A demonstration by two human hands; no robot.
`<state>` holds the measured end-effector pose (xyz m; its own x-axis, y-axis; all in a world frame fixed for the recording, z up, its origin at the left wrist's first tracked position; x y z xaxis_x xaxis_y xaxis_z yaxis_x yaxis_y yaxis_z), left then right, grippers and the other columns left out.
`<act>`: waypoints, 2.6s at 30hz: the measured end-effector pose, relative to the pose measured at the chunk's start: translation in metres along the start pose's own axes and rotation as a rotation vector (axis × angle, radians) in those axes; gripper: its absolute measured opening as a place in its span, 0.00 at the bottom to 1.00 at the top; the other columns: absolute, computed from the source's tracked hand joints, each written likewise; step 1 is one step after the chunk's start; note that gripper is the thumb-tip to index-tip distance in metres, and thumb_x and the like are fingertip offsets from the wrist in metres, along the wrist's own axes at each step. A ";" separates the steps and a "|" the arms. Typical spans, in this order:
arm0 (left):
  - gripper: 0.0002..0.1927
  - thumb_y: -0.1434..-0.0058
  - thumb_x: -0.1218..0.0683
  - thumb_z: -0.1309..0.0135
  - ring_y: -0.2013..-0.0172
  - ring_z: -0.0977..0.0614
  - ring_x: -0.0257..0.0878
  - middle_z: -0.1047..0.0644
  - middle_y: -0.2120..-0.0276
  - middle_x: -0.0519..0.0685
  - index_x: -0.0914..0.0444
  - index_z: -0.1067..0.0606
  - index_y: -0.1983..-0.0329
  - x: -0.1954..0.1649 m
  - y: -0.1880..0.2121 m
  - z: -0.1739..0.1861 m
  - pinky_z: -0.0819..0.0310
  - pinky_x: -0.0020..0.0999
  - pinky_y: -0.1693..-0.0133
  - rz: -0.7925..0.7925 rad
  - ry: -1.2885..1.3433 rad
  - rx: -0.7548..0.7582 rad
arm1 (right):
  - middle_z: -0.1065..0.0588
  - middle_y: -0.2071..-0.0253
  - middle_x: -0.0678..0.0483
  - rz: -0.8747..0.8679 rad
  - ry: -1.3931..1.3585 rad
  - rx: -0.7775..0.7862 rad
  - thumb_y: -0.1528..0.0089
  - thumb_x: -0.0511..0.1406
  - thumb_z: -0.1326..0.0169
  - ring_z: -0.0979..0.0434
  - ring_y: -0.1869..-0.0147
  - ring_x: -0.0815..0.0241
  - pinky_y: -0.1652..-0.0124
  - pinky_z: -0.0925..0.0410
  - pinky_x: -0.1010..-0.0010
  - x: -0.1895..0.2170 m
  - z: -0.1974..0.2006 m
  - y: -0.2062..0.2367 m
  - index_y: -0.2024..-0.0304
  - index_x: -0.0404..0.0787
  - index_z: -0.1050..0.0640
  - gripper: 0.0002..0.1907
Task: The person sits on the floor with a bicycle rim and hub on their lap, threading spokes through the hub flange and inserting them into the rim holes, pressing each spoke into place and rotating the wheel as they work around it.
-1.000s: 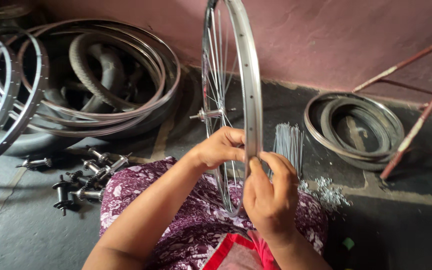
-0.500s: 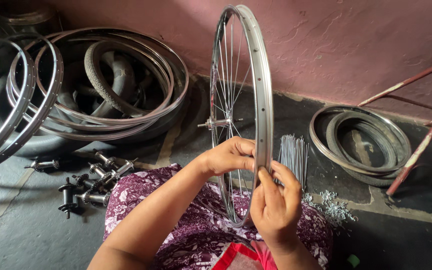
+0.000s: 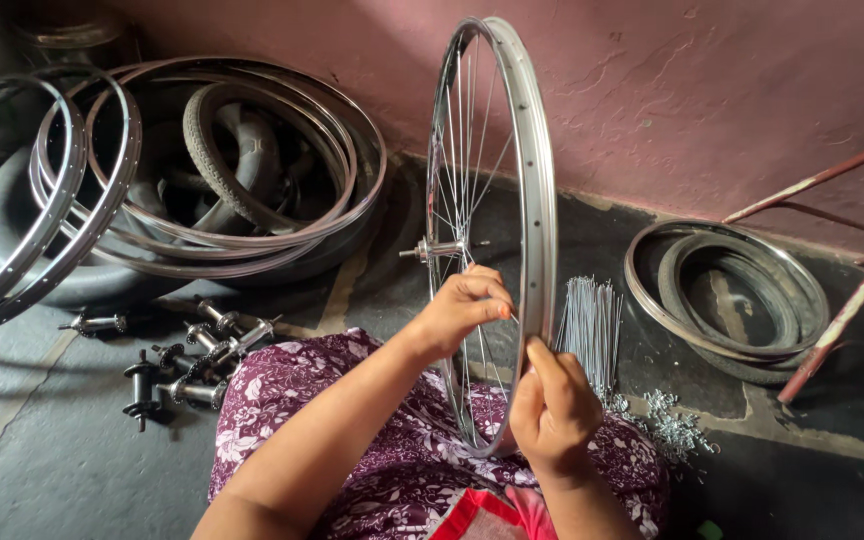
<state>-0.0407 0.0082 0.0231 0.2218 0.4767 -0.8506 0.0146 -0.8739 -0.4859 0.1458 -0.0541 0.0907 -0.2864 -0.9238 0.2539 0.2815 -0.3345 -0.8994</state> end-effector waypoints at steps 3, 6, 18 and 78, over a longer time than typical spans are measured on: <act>0.07 0.41 0.54 0.33 0.52 0.30 0.36 0.27 0.67 0.40 0.62 0.17 0.67 -0.004 0.015 -0.015 0.44 0.34 0.36 -0.044 0.052 0.013 | 0.23 0.67 0.44 0.038 0.045 -0.072 0.37 0.21 0.49 0.21 0.68 0.52 0.69 0.30 0.66 0.001 0.009 0.013 0.52 0.32 0.24 0.11; 0.06 0.42 0.56 0.33 0.50 0.32 0.35 0.28 0.66 0.41 0.63 0.17 0.65 -0.009 0.032 -0.027 0.41 0.33 0.39 -0.034 0.074 0.089 | 0.22 0.69 0.46 -0.080 0.002 0.030 0.39 0.23 0.48 0.22 0.74 0.59 0.73 0.31 0.70 0.014 0.029 0.028 0.54 0.31 0.26 0.11; 0.09 0.44 0.55 0.32 0.58 0.24 0.33 0.29 0.65 0.41 0.65 0.19 0.68 -0.014 0.006 -0.024 0.28 0.31 0.53 0.114 0.410 -0.073 | 0.21 0.62 0.43 -0.033 -0.014 -0.067 0.35 0.24 0.47 0.16 0.62 0.51 0.62 0.25 0.66 0.006 0.005 -0.015 0.51 0.33 0.25 0.10; 0.16 0.32 0.46 0.41 0.42 0.30 0.37 0.25 0.51 0.42 0.63 0.19 0.52 -0.046 0.007 -0.044 0.38 0.39 0.36 -0.025 0.279 0.082 | 0.27 0.46 0.43 0.163 0.282 0.022 0.38 0.19 0.44 0.22 0.44 0.46 0.44 0.27 0.61 0.030 0.013 -0.044 0.47 0.24 0.22 0.15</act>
<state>-0.0083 -0.0239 0.0681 0.4819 0.4434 -0.7558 -0.0527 -0.8463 -0.5301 0.1369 -0.0691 0.1428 -0.4777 -0.8785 -0.0040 0.3631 -0.1933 -0.9115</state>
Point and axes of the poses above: each hand's wrist, its own y-axis away from the middle knuckle, its own z-axis out of the back of the hand, x = y × z, the point moved 2 cm from there along -y, towards the middle knuckle
